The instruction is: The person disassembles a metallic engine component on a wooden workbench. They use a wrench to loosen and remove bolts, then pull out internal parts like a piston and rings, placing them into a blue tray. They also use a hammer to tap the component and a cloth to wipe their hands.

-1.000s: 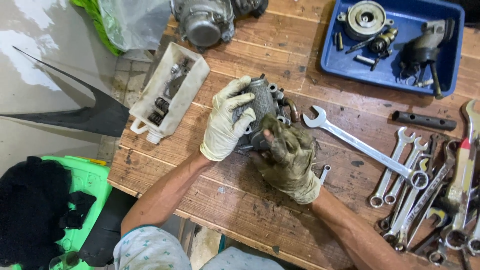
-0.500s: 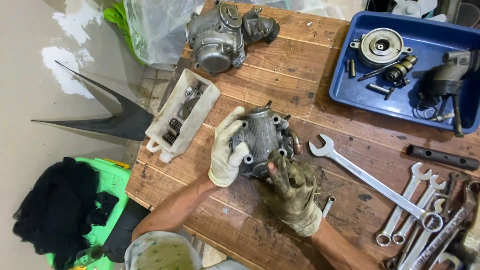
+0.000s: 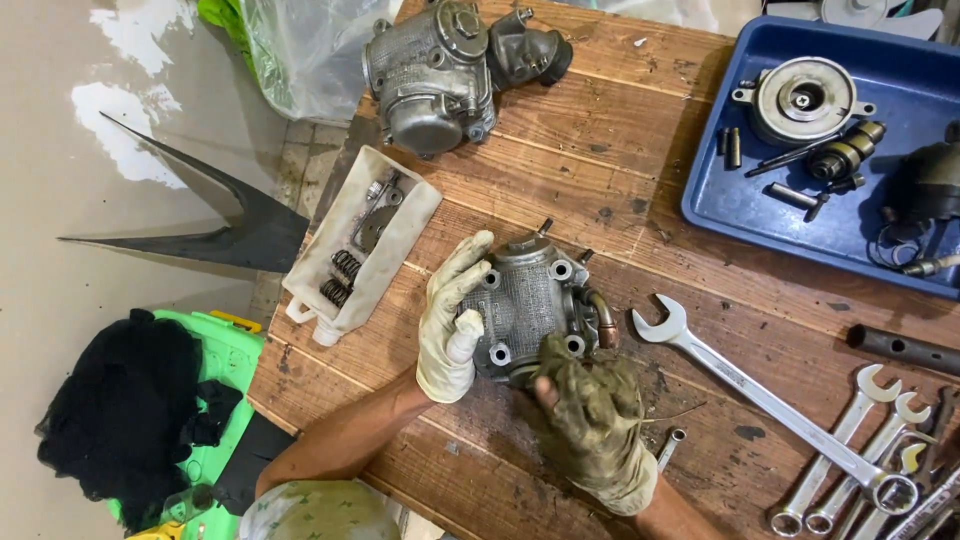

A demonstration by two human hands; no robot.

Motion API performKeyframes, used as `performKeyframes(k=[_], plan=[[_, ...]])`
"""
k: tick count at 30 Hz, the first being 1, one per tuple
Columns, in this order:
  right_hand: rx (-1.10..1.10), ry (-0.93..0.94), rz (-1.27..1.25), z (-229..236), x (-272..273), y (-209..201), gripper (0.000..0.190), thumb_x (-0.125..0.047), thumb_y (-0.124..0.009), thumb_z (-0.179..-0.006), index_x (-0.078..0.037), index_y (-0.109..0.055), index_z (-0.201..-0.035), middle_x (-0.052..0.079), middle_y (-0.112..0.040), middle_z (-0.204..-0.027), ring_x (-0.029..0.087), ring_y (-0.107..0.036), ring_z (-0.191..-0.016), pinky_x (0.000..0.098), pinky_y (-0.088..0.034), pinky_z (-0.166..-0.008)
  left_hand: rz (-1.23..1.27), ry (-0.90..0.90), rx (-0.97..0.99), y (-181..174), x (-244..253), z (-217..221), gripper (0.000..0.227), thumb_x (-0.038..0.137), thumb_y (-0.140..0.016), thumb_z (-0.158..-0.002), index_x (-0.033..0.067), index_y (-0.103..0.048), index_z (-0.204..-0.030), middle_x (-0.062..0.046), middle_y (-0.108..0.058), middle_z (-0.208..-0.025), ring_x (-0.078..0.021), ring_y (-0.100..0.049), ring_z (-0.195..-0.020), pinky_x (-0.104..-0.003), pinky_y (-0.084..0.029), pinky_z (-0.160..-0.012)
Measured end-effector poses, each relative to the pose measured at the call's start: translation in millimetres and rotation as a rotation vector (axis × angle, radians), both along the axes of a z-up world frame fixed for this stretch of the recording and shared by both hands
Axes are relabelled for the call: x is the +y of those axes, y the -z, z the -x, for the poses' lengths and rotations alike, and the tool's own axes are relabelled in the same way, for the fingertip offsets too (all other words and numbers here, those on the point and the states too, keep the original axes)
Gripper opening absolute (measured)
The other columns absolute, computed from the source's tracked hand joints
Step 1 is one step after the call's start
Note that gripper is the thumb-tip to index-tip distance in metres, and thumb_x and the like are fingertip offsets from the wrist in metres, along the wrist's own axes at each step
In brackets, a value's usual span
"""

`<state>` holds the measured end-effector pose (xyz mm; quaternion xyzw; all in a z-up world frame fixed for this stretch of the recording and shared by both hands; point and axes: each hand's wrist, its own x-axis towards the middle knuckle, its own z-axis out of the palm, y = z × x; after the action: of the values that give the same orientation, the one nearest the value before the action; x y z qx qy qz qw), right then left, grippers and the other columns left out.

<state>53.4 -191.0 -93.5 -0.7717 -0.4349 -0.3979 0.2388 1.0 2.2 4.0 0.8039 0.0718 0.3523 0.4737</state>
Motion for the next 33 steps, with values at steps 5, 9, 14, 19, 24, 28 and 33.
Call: performKeyframes(k=[5, 9, 14, 19, 24, 28, 33], plan=[[-0.075, 0.010, 0.180, -2.4, 2.3, -35.1, 0.052, -0.004, -0.042, -0.111, -0.026, -0.057, -0.155, 0.005, -0.012, -0.173, 0.017, -0.016, -0.158, 0.0461, -0.047, -0.117, -0.057, -0.027, 0.042, -0.6, 2.1, 1.8, 0.049, 0.050, -0.037, -0.115, 0.0118, -0.055, -0.140, -0.015, -0.053, -0.154, -0.0304, -0.049, -0.149, -0.051, -0.034, -0.133], [-0.086, 0.042, 0.212, -3.7, -0.1, -19.1, 0.050, -0.008, -0.043, -0.111, -0.026, -0.053, -0.156, 0.005, -0.011, -0.173, 0.018, -0.015, -0.159, 0.0469, -0.046, -0.118, 0.024, -0.064, -0.085, 4.4, -0.3, -9.9, 0.056, 0.051, -0.044, -0.108, 0.0048, -0.064, -0.132, -0.022, -0.061, -0.143, -0.0397, -0.051, -0.142, -0.053, -0.034, -0.120], [-0.107, 0.139, 0.287, 4.1, -13.5, 0.8, 0.046, -0.018, -0.044, -0.114, -0.029, -0.043, -0.158, 0.004, -0.011, -0.174, 0.020, -0.013, -0.159, 0.0493, -0.042, -0.119, 0.042, -0.054, -0.089, 2.6, -0.4, -9.7, 0.053, 0.050, -0.046, -0.108, 0.0056, -0.064, -0.131, -0.021, -0.060, -0.144, -0.0387, -0.049, -0.143, -0.052, -0.033, -0.121], [-0.126, 0.210, 0.341, 7.6, -18.2, 18.1, 0.046, -0.026, -0.045, -0.115, -0.030, -0.036, -0.160, 0.003, -0.010, -0.174, 0.022, -0.010, -0.159, 0.0511, -0.039, -0.120, 0.036, -0.038, -0.091, 3.6, 2.0, -7.6, 0.052, 0.049, -0.047, -0.108, 0.0056, -0.064, -0.132, -0.021, -0.060, -0.144, -0.0391, -0.049, -0.143, -0.051, -0.033, -0.122], [-0.144, 0.287, 0.397, 6.2, -18.9, 36.1, 0.048, -0.035, -0.046, -0.117, -0.032, -0.029, -0.161, 0.002, -0.010, -0.174, 0.023, -0.008, -0.159, 0.0529, -0.036, -0.121, 0.033, -0.032, -0.087, 3.8, 2.1, -7.5, 0.052, 0.049, -0.046, -0.108, 0.0054, -0.064, -0.131, -0.021, -0.060, -0.144, -0.0396, -0.049, -0.143, -0.052, -0.033, -0.122], [-0.164, 0.352, 0.453, 4.8, -21.5, 50.9, 0.052, -0.043, -0.047, -0.118, -0.034, -0.021, -0.163, 0.002, -0.009, -0.174, 0.025, -0.006, -0.159, 0.0546, -0.032, -0.122, 0.035, -0.032, -0.078, 2.3, 2.8, -7.0, 0.054, 0.051, -0.047, -0.108, 0.0064, -0.063, -0.133, -0.020, -0.060, -0.145, -0.0385, -0.049, -0.143, -0.051, -0.033, -0.122], [-0.188, 0.391, 0.513, 5.4, -33.0, 71.1, 0.058, -0.051, -0.048, -0.120, -0.036, -0.014, -0.164, 0.001, -0.009, -0.174, 0.026, -0.004, -0.159, 0.0563, -0.029, -0.123, 0.062, -0.052, -0.068, 7.4, 0.9, -5.4, 0.055, 0.051, -0.048, -0.107, 0.0052, -0.061, -0.136, -0.021, -0.059, -0.147, -0.0378, -0.050, -0.143, -0.049, -0.033, -0.123]])
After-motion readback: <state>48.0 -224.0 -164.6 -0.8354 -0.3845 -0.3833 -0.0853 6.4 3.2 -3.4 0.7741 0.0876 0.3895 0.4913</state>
